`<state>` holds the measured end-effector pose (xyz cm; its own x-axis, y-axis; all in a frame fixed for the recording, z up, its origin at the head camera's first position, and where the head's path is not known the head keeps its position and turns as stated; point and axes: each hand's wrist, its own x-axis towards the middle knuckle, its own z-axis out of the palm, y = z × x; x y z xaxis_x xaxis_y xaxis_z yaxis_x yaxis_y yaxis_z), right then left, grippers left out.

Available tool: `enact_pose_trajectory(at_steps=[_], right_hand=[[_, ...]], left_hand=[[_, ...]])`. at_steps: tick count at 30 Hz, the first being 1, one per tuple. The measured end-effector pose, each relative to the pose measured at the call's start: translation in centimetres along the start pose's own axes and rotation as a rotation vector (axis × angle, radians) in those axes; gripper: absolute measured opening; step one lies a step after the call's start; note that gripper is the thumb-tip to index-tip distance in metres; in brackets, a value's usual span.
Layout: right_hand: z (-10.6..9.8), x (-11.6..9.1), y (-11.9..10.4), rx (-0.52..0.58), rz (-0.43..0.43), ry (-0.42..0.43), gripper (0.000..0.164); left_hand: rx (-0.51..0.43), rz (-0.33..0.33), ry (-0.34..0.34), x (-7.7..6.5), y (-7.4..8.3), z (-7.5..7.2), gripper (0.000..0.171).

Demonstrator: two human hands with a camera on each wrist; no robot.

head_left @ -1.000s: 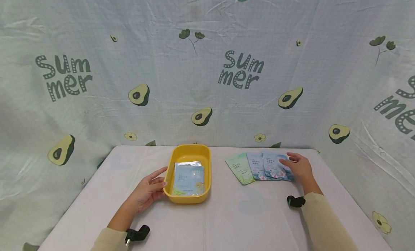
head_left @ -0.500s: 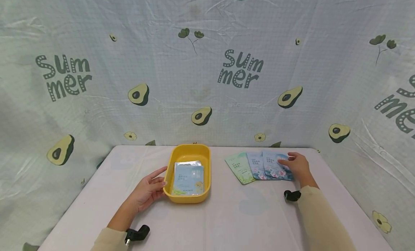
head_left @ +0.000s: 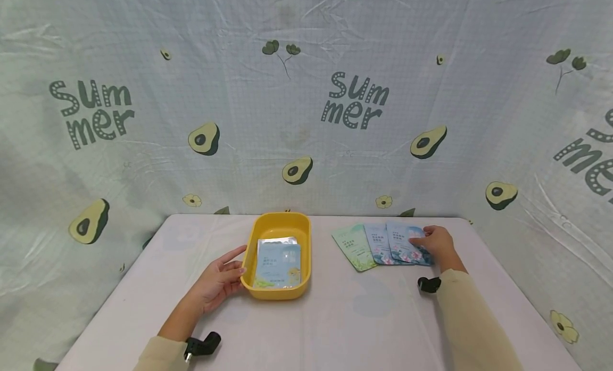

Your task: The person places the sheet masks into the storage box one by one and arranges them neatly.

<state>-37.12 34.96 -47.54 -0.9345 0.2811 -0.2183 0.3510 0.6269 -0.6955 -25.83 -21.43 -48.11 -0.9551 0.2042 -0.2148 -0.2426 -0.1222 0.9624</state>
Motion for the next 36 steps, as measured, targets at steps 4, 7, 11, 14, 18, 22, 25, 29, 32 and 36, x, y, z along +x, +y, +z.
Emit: enact_pose_trajectory(at_steps=[4, 7, 11, 14, 18, 22, 25, 29, 32, 36], right_hand=[[-0.19, 0.05, -0.24, -0.021, 0.009, -0.019, 0.076], [-0.25, 0.1, -0.38, -0.023, 0.019, -0.031, 0.077], [-0.3, 0.22, -0.47, -0.025, 0.026, -0.038, 0.078], [-0.37, 0.2, -0.5, -0.026, 0.031, -0.042, 0.079], [-0.43, 0.12, -0.42, -0.017, 0.033, -0.051, 0.082], [-0.28, 0.13, -0.29, -0.012, 0.015, -0.05, 0.084], [-0.21, 0.13, -0.25, -0.02, -0.002, -0.049, 0.085], [-0.33, 0.05, -0.25, -0.032, -0.02, -0.057, 0.089], [-0.48, -0.04, -0.2, -0.047, -0.026, -0.065, 0.092], [-0.62, -0.17, 0.06, -0.05, -0.028, -0.068, 0.094]], left_hand=[[-0.004, 0.0, 0.001, -0.01, 0.01, 0.0, 0.073], [-0.007, -0.001, 0.001, 0.0, 0.04, -0.02, 0.073], [-0.011, -0.003, -0.002, 0.03, 0.06, -0.08, 0.073], [-0.015, -0.004, -0.006, 0.05, 0.05, -0.11, 0.074], [-0.014, -0.004, -0.007, 0.07, 0.02, -0.11, 0.074], [-0.009, -0.004, -0.007, 0.07, 0.01, -0.15, 0.073], [-0.006, -0.002, -0.01, 0.03, 0.01, -0.2, 0.073], [-0.011, 0.0, -0.014, -0.01, 0.0, -0.2, 0.073], [-0.019, -0.001, -0.021, 0.01, -0.01, -0.16, 0.074], [-0.021, -0.001, -0.024, 0.04, -0.01, -0.1, 0.075]])
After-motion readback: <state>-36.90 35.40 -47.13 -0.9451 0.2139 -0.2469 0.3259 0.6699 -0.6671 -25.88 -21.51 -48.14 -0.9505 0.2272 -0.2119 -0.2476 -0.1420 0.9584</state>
